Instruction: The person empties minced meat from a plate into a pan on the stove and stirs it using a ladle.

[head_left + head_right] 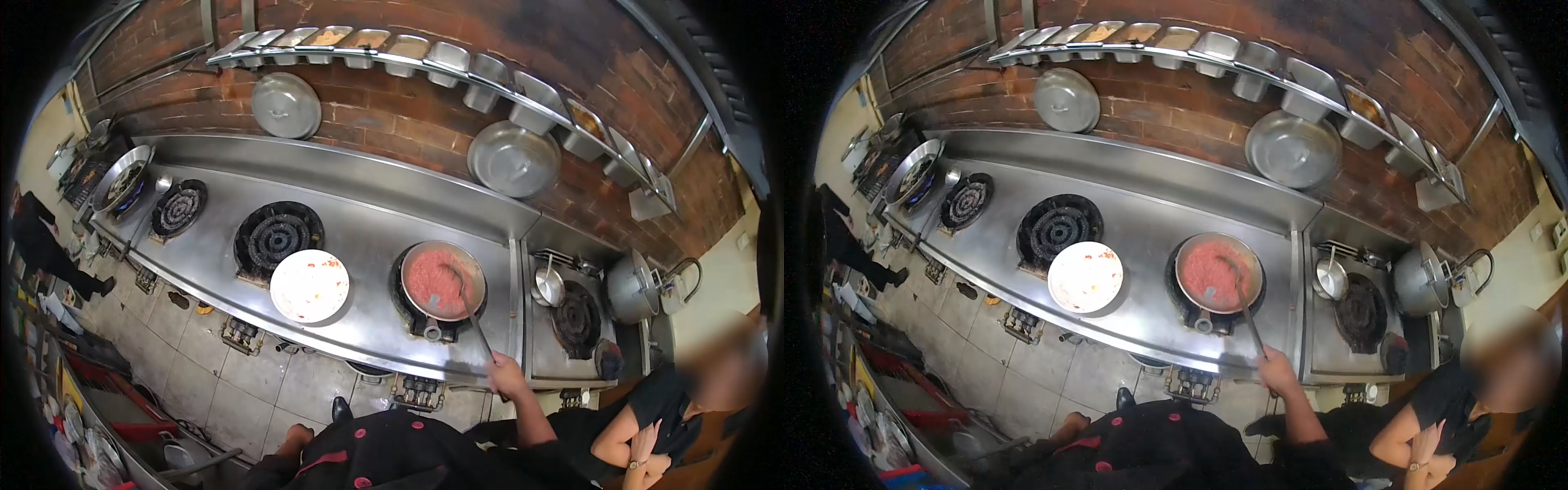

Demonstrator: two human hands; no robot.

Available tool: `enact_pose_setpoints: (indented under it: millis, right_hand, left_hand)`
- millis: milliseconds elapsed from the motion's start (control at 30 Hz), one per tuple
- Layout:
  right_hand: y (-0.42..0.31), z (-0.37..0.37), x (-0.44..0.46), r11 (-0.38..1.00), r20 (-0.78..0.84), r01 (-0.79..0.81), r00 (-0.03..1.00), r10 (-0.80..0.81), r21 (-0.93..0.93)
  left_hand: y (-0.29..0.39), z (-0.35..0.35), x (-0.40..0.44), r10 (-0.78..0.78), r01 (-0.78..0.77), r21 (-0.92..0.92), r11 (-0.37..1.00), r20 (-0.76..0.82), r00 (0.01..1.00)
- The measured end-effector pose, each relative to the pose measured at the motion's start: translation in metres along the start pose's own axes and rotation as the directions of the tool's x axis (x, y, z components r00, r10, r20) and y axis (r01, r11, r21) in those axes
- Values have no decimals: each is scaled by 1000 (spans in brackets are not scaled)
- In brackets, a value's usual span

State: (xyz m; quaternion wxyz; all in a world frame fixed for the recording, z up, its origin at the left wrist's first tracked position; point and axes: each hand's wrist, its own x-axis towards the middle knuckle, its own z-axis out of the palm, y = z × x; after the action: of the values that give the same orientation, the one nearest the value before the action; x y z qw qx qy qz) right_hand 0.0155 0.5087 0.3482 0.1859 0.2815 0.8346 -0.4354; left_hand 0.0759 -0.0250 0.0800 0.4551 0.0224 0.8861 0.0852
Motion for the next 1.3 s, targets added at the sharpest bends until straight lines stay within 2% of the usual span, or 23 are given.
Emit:
enact_pose_setpoints:
  millis: [33,67,133,200,233,300,333,400,433,467,500,567,633,667,733,800,867,933,967,1067,1167,1233,1300]
  right_hand:
    - [2,-11,-10,985,9,-14,1000,13,170]
    - [4,-14,-8,986,16,-13,1000,10,165]
    - [13,-21,-1,991,-138,124,982,-130,-46]
    - [72,-8,69,905,-284,296,879,-384,-307]
    - [67,1,79,924,-308,225,895,-321,-309]
    - [4,8,45,985,-210,58,973,-92,-165]
    - [-2,-2,29,984,-211,70,972,-104,-164]
    - [2,-23,8,986,-49,148,987,-153,-80]
    - [-25,-33,-17,996,-45,-29,999,26,-87]
    - [-13,-32,-7,995,-37,-36,999,33,-93]
    - [8,-32,14,966,-122,86,985,-119,-245]
    - [36,-10,67,900,-200,194,936,-288,-390]
    - [48,20,109,685,-377,267,673,-636,-678]
    - [35,24,100,690,-389,262,669,-634,-674]
    - [-15,17,50,798,-232,180,900,-370,-575]
    - [-24,-18,12,696,-194,45,945,-262,-717]
    - [-35,-52,-34,693,-284,-25,922,-262,-720]
    - [-36,-76,-71,540,-280,-17,868,-409,-842]
    - [-43,-83,-88,541,-280,-18,870,-406,-841]
    - [-48,-95,-115,603,-330,-88,894,-303,-793]
    - [-20,-90,-85,609,-195,62,918,-346,-791]
    - [-6,-57,-40,722,-306,-67,929,-206,-689]
    - [2,-34,-27,754,-325,-57,921,-213,-654]
  left_hand:
    - [-11,18,20,-7,7,-9,1000,-5,1000]
    - [-19,36,40,-37,36,-16,999,-27,999]
    - [-23,47,44,-66,65,-25,998,-42,997]
    - [-5,19,17,118,-160,266,951,167,979]
    - [3,15,6,123,-163,267,950,160,979]
    - [12,3,-5,-153,156,-181,971,33,988]
    - [11,-2,-3,-155,157,-185,970,22,988]
    - [3,10,11,44,-43,81,996,-9,999]
    - [0,14,16,40,-40,70,997,-2,999]
    - [-4,18,22,95,-97,171,981,22,995]
    - [-6,23,24,148,-156,267,951,52,988]
    - [-14,37,35,120,-131,188,973,66,991]
    - [-3,26,18,10,-10,-26,1000,24,1000]
    - [-6,28,25,15,-15,-16,1000,18,1000]
    - [-16,43,42,-68,72,-122,990,37,997]
    - [-12,31,36,-59,58,-79,995,-12,998]
    - [-4,17,25,191,-224,313,923,130,973]
    - [-2,16,26,159,-201,306,931,156,975]
    - [-3,17,26,144,-173,247,954,131,981]
    - [-7,20,32,125,-149,211,966,121,985]
    - [-1,9,33,129,-166,261,951,154,980]
    - [0,10,35,132,-182,296,938,181,975]
    - [-11,25,60,144,-148,218,965,34,989]
